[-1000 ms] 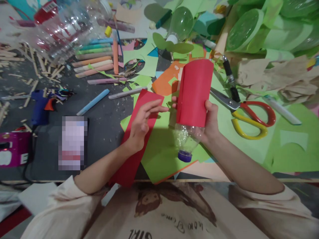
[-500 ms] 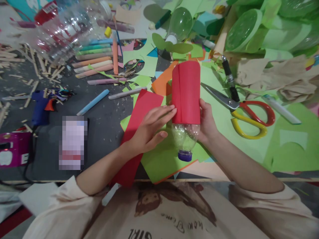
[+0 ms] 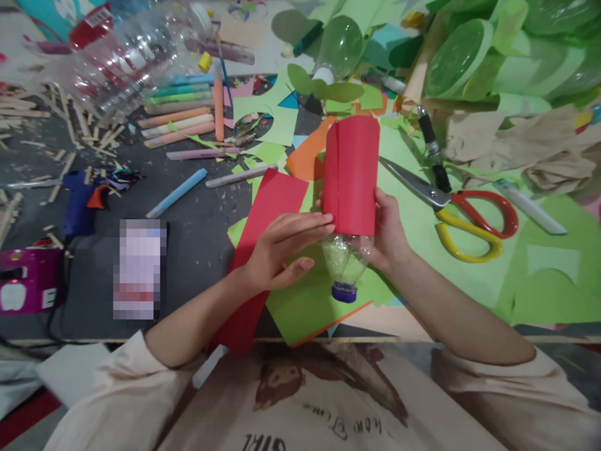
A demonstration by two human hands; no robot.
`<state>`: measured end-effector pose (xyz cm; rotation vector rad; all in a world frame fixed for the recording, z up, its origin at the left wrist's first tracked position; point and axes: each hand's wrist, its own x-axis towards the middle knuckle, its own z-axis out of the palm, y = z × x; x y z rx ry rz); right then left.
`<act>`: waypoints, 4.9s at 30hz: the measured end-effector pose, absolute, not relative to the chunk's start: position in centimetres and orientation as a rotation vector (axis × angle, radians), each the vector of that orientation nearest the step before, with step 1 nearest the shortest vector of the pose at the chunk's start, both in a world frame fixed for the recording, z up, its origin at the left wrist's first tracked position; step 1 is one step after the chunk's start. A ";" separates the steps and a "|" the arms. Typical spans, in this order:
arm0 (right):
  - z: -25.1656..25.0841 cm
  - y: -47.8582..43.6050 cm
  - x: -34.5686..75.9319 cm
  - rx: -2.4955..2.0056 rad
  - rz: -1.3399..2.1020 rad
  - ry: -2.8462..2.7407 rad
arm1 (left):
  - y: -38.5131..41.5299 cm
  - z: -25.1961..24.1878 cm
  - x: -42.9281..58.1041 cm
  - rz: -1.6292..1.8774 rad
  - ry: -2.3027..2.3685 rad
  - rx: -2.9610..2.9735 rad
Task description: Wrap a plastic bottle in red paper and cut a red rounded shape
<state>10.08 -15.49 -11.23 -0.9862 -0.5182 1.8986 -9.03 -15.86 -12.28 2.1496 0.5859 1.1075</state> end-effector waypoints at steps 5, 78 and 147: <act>-11.3 -15.7 10.1 -1.010 1.932 -0.506 | -15.7 -12.4 -8.9 1.126 0.461 2.351; -11.0 -16.3 10.4 -0.919 2.275 -0.284 | -14.9 -11.1 -10.0 0.903 0.849 2.643; -9.2 -13.7 14.1 -1.330 1.492 -0.677 | -12.8 -10.8 -10.2 0.998 0.876 0.855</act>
